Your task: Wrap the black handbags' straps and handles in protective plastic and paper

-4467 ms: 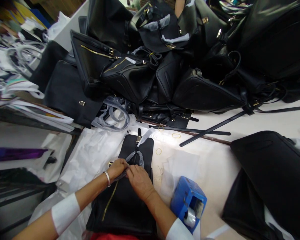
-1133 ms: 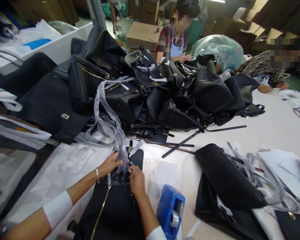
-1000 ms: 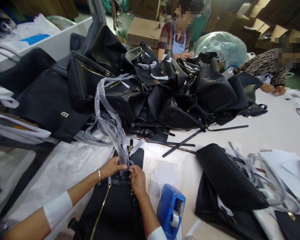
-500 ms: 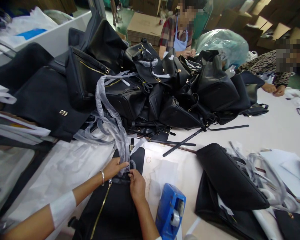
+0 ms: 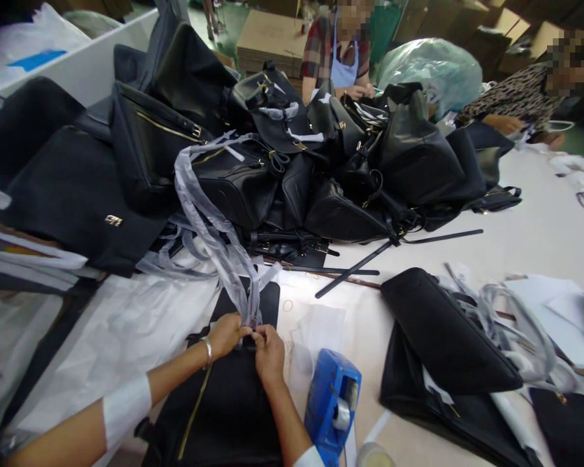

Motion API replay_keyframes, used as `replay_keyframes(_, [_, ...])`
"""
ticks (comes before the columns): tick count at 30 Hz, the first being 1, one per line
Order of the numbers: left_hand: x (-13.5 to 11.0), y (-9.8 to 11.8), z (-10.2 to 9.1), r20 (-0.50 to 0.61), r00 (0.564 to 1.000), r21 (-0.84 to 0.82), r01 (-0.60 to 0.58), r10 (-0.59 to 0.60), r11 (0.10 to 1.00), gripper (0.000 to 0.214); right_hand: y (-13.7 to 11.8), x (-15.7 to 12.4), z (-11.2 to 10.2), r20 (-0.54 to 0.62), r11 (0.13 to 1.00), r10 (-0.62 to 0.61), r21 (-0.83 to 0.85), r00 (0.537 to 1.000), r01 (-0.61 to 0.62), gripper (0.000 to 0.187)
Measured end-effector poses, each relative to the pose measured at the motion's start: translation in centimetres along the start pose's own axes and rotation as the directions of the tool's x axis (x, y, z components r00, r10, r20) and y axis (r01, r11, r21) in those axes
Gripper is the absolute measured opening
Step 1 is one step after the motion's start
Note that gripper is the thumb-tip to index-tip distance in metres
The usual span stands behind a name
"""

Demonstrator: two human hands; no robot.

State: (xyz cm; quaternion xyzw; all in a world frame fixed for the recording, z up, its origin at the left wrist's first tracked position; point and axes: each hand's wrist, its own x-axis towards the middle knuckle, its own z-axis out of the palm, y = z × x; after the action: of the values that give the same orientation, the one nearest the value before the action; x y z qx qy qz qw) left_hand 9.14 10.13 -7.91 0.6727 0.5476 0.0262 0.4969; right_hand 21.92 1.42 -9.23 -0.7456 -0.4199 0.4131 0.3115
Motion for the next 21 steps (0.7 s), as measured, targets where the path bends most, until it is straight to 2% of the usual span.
replay_keyframes(6, [0.0, -0.1, -1.1, 0.114, 0.993, -0.099, -0.020, 0.031, 0.995, 0.017, 0.0, 0.1, -0.3, 0.023, 0.999, 0.015, 0.032, 1.000, -0.016, 0.013])
replay_keyframes(11, [-0.6, 0.0, -1.3, 0.108, 0.993, -0.149, -0.038, 0.055, 0.988, 0.017, 0.1, 0.0, -0.5, 0.009, 0.999, 0.009, 0.050, 1.000, -0.010, 0.012])
replay_keyframes(16, [-0.8, -0.1, -0.7, 0.067, 0.998, -0.098, -0.012, 0.018, 0.995, 0.024, 0.2, 0.1, -0.3, 0.012, 0.998, 0.020, 0.051, 1.000, -0.020, 0.010])
replay_keyframes(21, [-0.9, -0.7, -0.6, 0.136, 0.990, -0.028, 0.044, -0.039, 0.999, 0.021, 0.1, -0.1, -0.3, 0.025, 0.999, 0.020, 0.030, 0.999, -0.020, 0.010])
